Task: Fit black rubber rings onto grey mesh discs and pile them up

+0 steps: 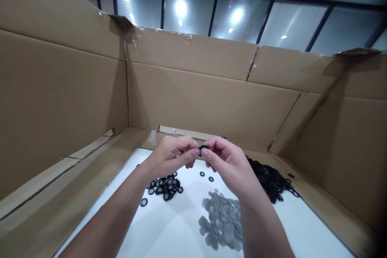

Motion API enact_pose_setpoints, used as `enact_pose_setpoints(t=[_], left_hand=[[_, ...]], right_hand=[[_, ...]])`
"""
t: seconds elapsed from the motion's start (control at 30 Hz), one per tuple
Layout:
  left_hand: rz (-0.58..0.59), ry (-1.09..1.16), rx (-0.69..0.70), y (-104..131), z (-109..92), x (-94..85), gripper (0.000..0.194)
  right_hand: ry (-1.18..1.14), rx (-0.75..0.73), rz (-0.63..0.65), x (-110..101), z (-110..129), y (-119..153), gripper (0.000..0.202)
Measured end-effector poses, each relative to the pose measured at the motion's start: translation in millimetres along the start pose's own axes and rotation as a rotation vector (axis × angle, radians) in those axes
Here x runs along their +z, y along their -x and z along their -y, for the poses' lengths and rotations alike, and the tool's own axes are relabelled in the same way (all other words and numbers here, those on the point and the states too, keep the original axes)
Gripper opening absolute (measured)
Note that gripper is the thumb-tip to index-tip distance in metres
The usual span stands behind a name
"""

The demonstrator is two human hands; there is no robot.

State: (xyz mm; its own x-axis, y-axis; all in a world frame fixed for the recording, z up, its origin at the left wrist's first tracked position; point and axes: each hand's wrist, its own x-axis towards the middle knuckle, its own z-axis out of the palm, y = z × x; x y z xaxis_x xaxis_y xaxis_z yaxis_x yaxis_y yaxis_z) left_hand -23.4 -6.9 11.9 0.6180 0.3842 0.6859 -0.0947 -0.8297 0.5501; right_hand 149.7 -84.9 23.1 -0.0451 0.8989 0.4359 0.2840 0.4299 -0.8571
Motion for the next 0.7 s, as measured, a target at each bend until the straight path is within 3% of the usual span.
enact_pose_setpoints(t=[0.17,0.33,0.53,0.7], left_hand=[[-0.406,-0.295,0.267,-0.4,0.9,16.3,0.018],[-0.560,-0.415,0.350,0.3,-2.6,26.9,0.017],[-0.538,-0.444,0.345,1.2,-3.8,26.3,0.017],[-0.419,-0.207,0.266,0.1,2.9,21.3,0.015]], right_hand=[[0.018,-0.005,0.005,8.4,3.4,4.0,0.021],[0.102,0.012,0.016,6.3,7.1,9.9,0.023],[0.059,0.022,0.016,3.5,7.4,7.8,0.023],[-0.131,0.013,0.000,-0.5,1.4,2.7,0.021]])
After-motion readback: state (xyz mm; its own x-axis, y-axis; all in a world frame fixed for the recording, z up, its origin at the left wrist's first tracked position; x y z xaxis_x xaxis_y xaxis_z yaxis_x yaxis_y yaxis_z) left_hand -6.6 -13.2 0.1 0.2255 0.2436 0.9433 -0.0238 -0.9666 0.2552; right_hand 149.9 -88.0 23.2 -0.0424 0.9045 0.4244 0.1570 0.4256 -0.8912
